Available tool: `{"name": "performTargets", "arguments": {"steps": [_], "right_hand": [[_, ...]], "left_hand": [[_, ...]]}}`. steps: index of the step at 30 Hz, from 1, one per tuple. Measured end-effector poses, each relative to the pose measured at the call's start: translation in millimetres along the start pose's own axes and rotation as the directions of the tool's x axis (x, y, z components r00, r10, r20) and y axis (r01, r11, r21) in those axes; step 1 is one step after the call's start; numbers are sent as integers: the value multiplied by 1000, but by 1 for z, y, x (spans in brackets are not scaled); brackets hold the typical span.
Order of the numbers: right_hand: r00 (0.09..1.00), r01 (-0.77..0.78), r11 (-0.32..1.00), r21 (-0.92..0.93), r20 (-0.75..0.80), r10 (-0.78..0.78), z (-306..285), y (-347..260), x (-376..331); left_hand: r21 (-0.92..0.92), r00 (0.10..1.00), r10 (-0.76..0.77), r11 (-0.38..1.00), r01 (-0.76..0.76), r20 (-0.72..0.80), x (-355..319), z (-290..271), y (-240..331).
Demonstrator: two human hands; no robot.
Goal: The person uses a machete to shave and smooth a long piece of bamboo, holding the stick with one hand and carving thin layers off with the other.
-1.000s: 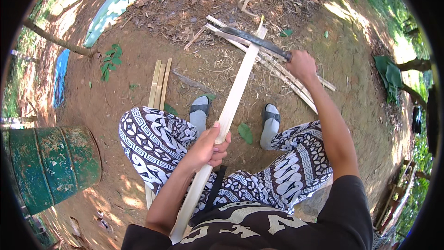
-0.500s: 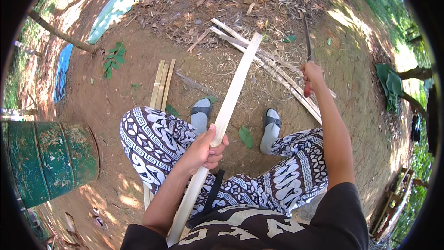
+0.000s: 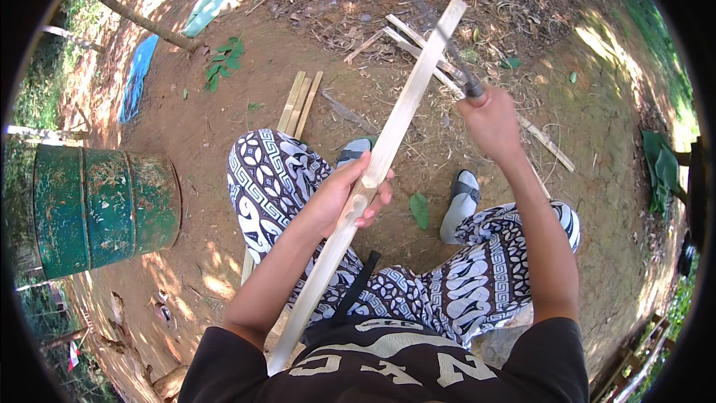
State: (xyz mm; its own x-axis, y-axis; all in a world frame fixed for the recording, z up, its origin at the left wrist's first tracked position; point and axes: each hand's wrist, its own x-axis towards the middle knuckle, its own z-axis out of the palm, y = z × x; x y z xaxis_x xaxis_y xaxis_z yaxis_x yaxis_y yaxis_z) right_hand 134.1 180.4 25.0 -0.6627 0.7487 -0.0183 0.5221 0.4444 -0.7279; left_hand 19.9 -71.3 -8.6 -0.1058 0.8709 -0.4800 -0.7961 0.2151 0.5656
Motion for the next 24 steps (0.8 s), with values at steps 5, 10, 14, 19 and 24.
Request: {"name": "performTargets", "arguments": {"steps": [5, 10, 14, 19, 24], "right_hand": [[972, 190, 980, -57, 155, -179, 32, 3, -26], [881, 443, 868, -225, 289, -375, 46, -6, -45], [860, 487, 828, -279, 317, -399, 54, -12, -45], [845, 506, 809, -298, 361, -395, 61, -14, -47], [857, 484, 823, -297, 353, -376, 66, -13, -46]], "left_hand": [[94, 949, 286, 950, -299, 133, 14, 1, 8], [393, 931, 362, 863, -319, -39, 12, 19, 11], [500, 900, 432, 793, -349, -56, 11, 14, 6], [485, 919, 379, 827, -283, -110, 12, 8, 4], [571, 903, 401, 782, -248, -157, 13, 12, 2]]}}
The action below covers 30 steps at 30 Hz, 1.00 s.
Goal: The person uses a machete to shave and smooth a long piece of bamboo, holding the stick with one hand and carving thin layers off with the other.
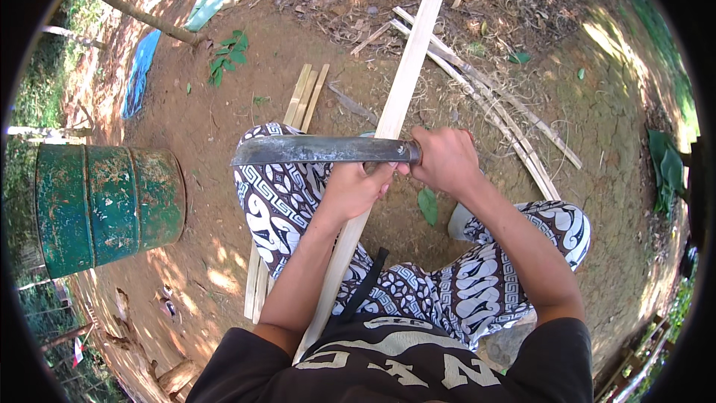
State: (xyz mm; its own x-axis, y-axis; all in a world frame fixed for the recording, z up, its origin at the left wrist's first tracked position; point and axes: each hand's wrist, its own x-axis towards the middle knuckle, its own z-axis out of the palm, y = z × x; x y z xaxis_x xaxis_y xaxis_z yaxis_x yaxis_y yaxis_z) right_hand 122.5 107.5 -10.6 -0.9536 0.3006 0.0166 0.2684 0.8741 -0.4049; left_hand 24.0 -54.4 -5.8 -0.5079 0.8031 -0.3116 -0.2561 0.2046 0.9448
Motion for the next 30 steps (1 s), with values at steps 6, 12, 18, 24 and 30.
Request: {"name": "performTargets", "arguments": {"steps": [6, 12, 18, 24, 30], "right_hand": [[1000, -28, 998, -51, -9, 28, 18, 12, 14], [997, -10, 996, -84, -78, 4, 27, 28, 23], [987, -6, 988, -154, -161, -19, 30, 45, 28], [778, -628, 763, -151, -156, 609, -2, 110, 55], [593, -734, 663, 147, -337, 731, -42, 183, 35]], "left_hand": [[90, 999, -36, 995, 38, -30, 8, -3, -5], [-17, 999, -35, 999, 34, -10, 15, -1, -10], [-69, 1000, -22, 997, 22, -4, 21, 2, -10], [-115, 993, -109, 987, 114, 49, 3, 0, -15], [-121, 986, -139, 981, 150, 94, 0, -10, -16]]}}
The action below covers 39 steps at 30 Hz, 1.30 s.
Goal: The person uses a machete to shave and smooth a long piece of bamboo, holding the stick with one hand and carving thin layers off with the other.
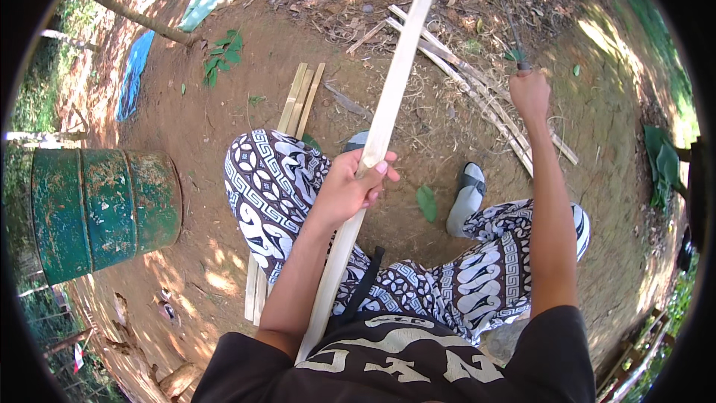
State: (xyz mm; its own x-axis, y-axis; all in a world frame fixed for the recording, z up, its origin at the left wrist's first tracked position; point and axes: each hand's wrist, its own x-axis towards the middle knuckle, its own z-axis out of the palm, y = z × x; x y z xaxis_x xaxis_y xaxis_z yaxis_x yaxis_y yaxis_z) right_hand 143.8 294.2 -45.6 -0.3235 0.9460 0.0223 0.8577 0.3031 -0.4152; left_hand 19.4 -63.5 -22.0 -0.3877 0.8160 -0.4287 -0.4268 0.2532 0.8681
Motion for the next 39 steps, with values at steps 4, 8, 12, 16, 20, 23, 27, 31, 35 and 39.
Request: {"name": "performTargets", "arguments": {"steps": [4, 8, 12, 16, 20, 23, 27, 31, 35, 39], "right_hand": [[992, 116, 989, 94, 34, -119, -19, -48, -40], [976, 219, 973, 70, 2, -220, -44, -71, -64], [959, 281, 960, 15, -33, -280, -63, -75, -72], [957, 285, 957, 54, -70, -281, -68, -70, -70], [936, 336, 935, 112, -152, -318, -72, -64, -72], [923, 373, 911, 174, -168, -346, -73, -62, -71], [915, 401, 886, 234, -143, -377, -65, -70, -73], [887, 462, 857, 228, -121, -446, -50, -78, -85], [857, 509, 834, 213, -29, -515, -36, -88, -97], [839, 524, 830, 192, 54, -542, -21, -97, -104]], "left_hand": [[-4, 997, -31, 999, 32, 73, 4, 5, -1], [-183, 995, -45, 981, 62, 94, -2, 1, 2], [166, 996, 71, 984, -61, -53, -22, 6, 21], [580, 951, 285, 797, -167, -118, -61, -10, 63], [807, 844, 489, 578, -123, -222, -85, -49, 95], [937, 735, 640, 349, -17, -225, -74, -90, 94], [966, 654, 716, 236, 102, -244, -41, -161, 32], [963, 679, 683, 219, 160, -268, -4, -194, -46], [935, 789, 508, 259, 241, -345, 26, -203, -95], [923, 789, 486, 274, 270, -375, 52, -213, -135]]}}
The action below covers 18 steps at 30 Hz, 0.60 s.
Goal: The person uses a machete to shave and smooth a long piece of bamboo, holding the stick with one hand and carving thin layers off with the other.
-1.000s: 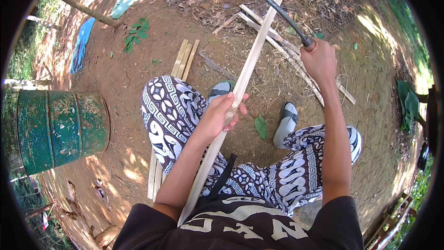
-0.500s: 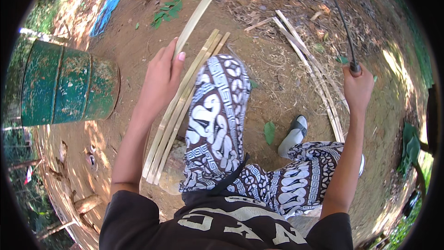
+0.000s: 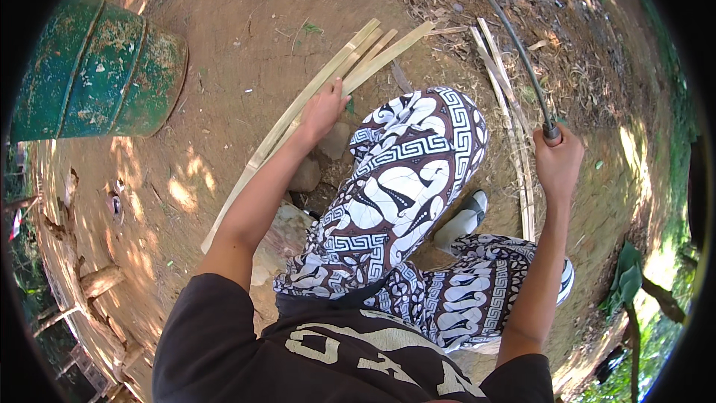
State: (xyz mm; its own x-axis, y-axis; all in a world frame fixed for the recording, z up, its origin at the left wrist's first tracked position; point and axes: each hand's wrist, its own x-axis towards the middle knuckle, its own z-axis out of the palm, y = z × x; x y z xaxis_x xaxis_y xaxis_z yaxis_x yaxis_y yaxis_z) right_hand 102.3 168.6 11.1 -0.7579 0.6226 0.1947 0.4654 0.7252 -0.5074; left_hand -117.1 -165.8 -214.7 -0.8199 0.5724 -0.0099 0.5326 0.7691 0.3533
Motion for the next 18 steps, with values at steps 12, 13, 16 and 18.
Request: {"name": "performTargets", "arguments": {"steps": [12, 13, 16, 18], "right_hand": [[994, 14, 997, -76, 113, -6, 28, -25, 6], [993, 18, 998, -66, 118, -10, 29, -27, 6], [990, 30, 998, -50, 137, -23, 34, -30, 9], [987, 42, 998, -53, 158, -34, 38, -28, 11]], "left_hand": [[110, 1000, 13, 994, -12, -8, 0, 51, -15], [100, 1000, 19, 995, -16, -25, -2, 55, -17], [116, 1000, -14, 993, 16, -18, -2, 65, -20], [137, 999, -27, 990, 32, -41, -4, 69, -19]]}}
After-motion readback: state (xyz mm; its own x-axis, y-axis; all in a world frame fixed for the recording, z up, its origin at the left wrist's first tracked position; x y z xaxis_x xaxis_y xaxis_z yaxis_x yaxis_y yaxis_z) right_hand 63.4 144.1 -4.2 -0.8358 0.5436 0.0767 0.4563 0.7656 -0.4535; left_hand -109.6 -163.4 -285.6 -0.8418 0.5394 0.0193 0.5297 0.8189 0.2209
